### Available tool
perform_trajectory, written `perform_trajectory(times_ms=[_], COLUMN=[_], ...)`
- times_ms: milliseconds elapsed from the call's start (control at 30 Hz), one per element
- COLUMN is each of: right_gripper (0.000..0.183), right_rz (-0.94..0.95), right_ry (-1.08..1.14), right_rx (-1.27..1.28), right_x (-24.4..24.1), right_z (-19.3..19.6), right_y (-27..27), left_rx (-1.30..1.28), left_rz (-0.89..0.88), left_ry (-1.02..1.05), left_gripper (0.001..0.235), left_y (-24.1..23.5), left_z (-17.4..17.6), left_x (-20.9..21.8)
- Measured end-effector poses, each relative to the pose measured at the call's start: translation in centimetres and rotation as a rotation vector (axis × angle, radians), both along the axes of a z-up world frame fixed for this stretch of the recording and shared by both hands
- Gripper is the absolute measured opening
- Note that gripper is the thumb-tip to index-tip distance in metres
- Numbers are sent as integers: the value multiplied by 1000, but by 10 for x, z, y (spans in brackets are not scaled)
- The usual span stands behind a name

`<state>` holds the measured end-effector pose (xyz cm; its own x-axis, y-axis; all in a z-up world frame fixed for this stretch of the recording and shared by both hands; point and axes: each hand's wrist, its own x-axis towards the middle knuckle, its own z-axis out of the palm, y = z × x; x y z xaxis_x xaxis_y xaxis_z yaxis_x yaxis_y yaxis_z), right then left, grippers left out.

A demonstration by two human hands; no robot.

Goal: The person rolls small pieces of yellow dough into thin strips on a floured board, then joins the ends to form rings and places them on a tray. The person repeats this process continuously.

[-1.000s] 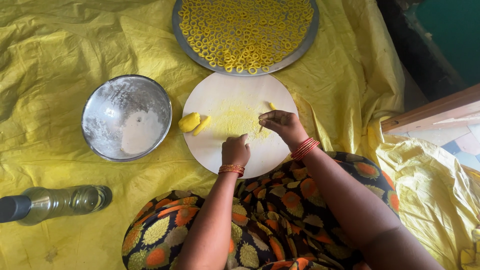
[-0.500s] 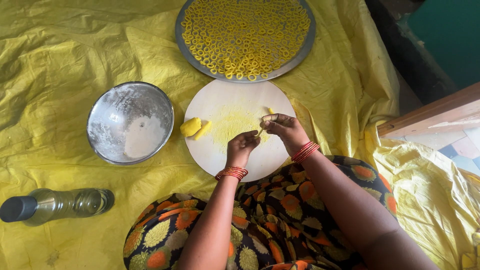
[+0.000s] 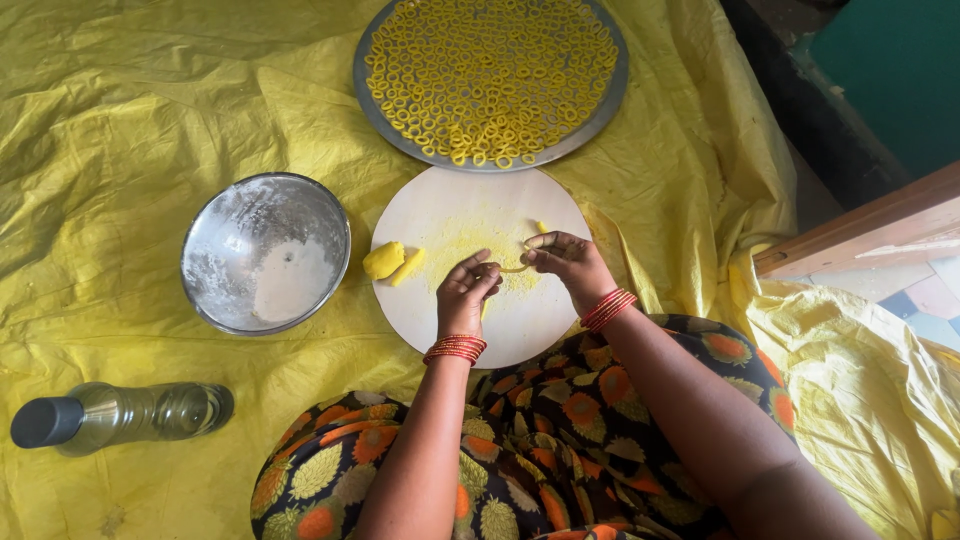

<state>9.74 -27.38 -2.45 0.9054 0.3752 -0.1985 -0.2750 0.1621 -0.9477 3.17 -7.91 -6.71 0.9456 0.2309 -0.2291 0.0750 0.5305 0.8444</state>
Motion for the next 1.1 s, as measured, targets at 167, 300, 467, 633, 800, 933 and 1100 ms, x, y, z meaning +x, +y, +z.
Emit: perform_trajectory(times_ms=[167,300,467,633,800,933,1100], right_gripper=[29,27,26,20,19,30,41], right_rz=[26,25,53,104,165,159,156], right_ry=[-31,-47,-128,-255,-460,-503,-544], right_rx=[-73,-124,-186,-358,-408,-385,-426], right_x=[-2,-7,-10,-12,-15,-18,-20], right_z=[-1,4,14,20,21,23,29], right_y=[2,7,12,11,10,13,13], left_rx=[-77,-81,-1,32,61,138,154], left_rz=[2,2,-10,-29,-46,-73,-99], left_ry=[-41,-29,-11,-36,-26,-37,-40], left_gripper=[26,25,24,19,17,23,33], left_y=[2,1,-1,1,2,3,3], left_z=[-1,1,9,9,8,10,15], left_x=[0,-1,-1,0,1,0,0])
